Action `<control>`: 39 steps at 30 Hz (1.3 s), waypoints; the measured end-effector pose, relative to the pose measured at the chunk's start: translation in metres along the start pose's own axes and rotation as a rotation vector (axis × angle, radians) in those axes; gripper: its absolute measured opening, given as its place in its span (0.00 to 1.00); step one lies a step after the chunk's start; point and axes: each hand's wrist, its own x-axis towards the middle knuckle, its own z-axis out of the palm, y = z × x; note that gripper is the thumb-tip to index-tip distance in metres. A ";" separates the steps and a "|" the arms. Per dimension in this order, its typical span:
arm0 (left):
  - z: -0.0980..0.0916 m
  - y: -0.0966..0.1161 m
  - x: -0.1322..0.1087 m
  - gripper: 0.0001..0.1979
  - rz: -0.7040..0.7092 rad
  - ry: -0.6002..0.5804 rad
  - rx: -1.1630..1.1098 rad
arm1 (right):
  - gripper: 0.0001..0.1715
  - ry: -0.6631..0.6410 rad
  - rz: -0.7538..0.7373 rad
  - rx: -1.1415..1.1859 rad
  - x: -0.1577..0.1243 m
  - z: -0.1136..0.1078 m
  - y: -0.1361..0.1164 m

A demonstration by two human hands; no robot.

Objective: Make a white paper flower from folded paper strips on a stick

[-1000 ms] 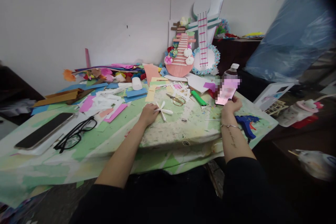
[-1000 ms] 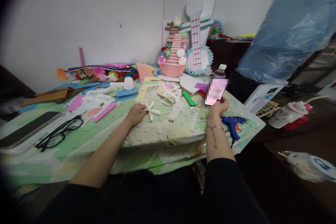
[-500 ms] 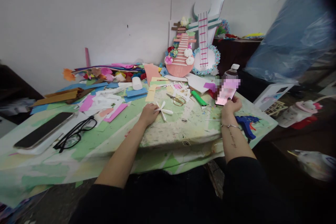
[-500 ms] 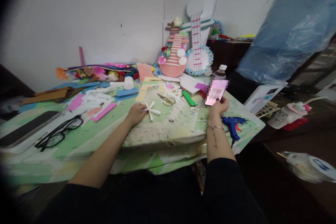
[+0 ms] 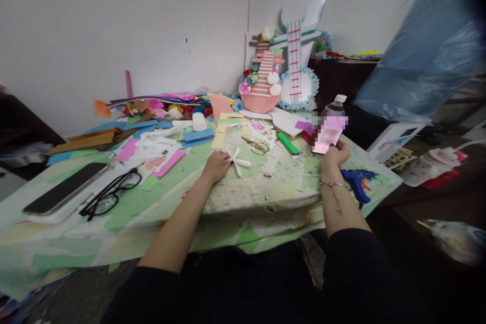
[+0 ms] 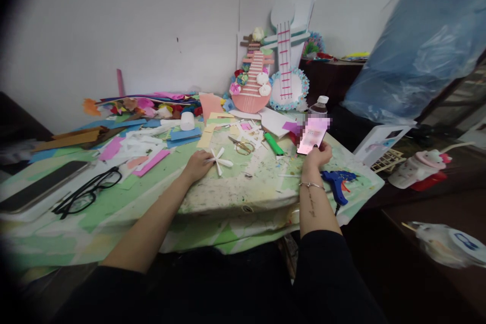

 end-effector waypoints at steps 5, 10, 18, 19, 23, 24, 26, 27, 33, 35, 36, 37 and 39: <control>0.001 -0.001 0.000 0.09 -0.003 -0.004 0.002 | 0.21 0.077 0.043 0.003 -0.001 0.001 -0.001; 0.001 -0.002 0.000 0.10 0.004 -0.007 -0.002 | 0.20 0.094 0.055 0.014 -0.002 0.000 -0.002; 0.001 -0.002 0.000 0.10 0.019 -0.006 0.004 | 0.19 0.112 0.073 0.053 -0.001 0.002 -0.001; 0.001 -0.002 0.000 0.10 0.021 -0.005 0.005 | 0.19 0.113 0.075 0.056 -0.001 0.002 -0.001; 0.000 -0.001 0.000 0.10 0.028 -0.002 0.009 | 0.17 0.109 0.079 0.060 -0.001 0.001 0.000; 0.000 -0.001 0.000 0.09 0.030 -0.001 0.009 | 0.17 0.108 0.080 0.061 -0.001 0.001 0.000; -0.001 -0.001 0.000 0.09 0.034 0.002 0.009 | 0.17 0.107 0.083 0.064 -0.002 0.000 0.000; -0.001 -0.001 0.000 0.09 0.035 0.003 0.008 | 0.17 0.109 0.084 0.067 -0.002 0.000 -0.001; 0.000 -0.001 0.000 0.09 0.037 0.013 0.005 | 0.18 0.137 0.095 0.091 -0.005 0.001 -0.007; 0.000 -0.001 0.000 0.09 0.036 0.014 0.005 | 0.18 0.138 0.098 0.096 -0.006 0.001 -0.008; 0.000 -0.001 0.000 0.09 0.036 0.014 0.005 | 0.18 0.139 0.098 0.098 -0.006 0.001 -0.008; 0.000 -0.001 0.000 0.09 0.035 0.015 0.005 | 0.18 0.139 0.098 0.099 -0.006 0.001 -0.009; 0.000 -0.001 0.000 0.09 0.034 0.015 0.005 | 0.18 0.141 0.098 0.099 -0.006 0.001 -0.009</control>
